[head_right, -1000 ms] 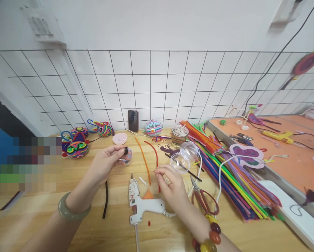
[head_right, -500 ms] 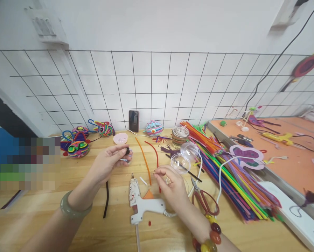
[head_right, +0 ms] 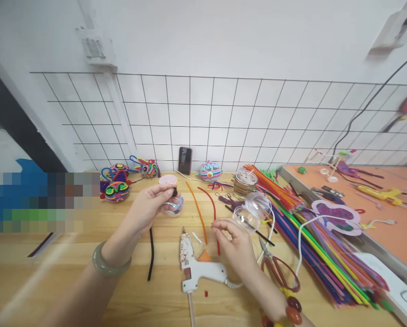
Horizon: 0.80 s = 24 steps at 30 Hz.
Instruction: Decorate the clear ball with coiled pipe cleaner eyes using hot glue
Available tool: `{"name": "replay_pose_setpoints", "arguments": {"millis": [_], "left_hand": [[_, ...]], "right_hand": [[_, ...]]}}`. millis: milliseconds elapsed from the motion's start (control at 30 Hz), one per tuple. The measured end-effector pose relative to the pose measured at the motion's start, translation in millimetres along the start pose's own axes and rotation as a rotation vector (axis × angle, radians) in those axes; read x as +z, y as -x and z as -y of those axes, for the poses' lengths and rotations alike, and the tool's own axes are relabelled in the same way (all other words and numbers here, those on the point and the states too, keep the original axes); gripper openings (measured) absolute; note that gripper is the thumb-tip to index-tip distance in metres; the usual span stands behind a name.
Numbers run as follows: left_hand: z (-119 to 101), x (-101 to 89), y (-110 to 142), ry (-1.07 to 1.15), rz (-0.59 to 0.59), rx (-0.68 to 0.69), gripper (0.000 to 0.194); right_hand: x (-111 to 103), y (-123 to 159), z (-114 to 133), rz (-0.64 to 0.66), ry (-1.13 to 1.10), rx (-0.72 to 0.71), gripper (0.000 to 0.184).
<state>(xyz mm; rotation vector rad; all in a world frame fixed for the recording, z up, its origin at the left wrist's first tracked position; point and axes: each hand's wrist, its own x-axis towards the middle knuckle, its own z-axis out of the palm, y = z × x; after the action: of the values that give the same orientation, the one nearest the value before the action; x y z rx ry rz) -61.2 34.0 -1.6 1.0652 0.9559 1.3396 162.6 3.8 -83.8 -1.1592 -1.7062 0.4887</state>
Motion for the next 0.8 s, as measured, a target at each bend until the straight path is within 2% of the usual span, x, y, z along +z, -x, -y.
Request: {"name": "replay_pose_setpoints", "arguments": {"millis": [67,200,267,400,500,633,733,800], "left_hand": [[-1.4,-0.8,0.5,0.013,0.008,0.006,0.029],[-6.6,-3.6,1.3,0.037,0.002,0.026,0.024],[-9.6,-5.0,1.8,0.042,-0.007,0.033,0.024],[-14.3,-6.0,3.1,0.058,-0.003,0.025,0.023],[-16.4,-5.4,4.1,0.087,0.001,-0.003,0.021],[-17.5,-3.9,5.1,0.130,0.002,-0.040,0.022],[-17.6,-3.2,5.2,0.140,-0.008,-0.046,0.021],[-17.4,-3.1,5.0,0.144,-0.014,-0.054,0.020]], "right_hand": [[-0.8,-2.1,5.9,0.045,0.024,0.032,0.019],[2.1,-16.3,9.5,0.216,0.102,0.060,0.025],[8.8,-31.6,3.4,0.288,0.166,0.069,0.018],[33.3,-74.0,-15.5,0.423,0.368,0.130,0.026],[56.4,-100.6,-23.9,0.489,0.512,0.179,0.028],[82.7,-113.8,-25.2,0.545,0.638,0.229,0.030],[90.0,-116.8,-24.6,0.546,0.682,0.260,0.031],[86.3,-122.5,-24.2,0.542,0.681,0.285,0.030]]}}
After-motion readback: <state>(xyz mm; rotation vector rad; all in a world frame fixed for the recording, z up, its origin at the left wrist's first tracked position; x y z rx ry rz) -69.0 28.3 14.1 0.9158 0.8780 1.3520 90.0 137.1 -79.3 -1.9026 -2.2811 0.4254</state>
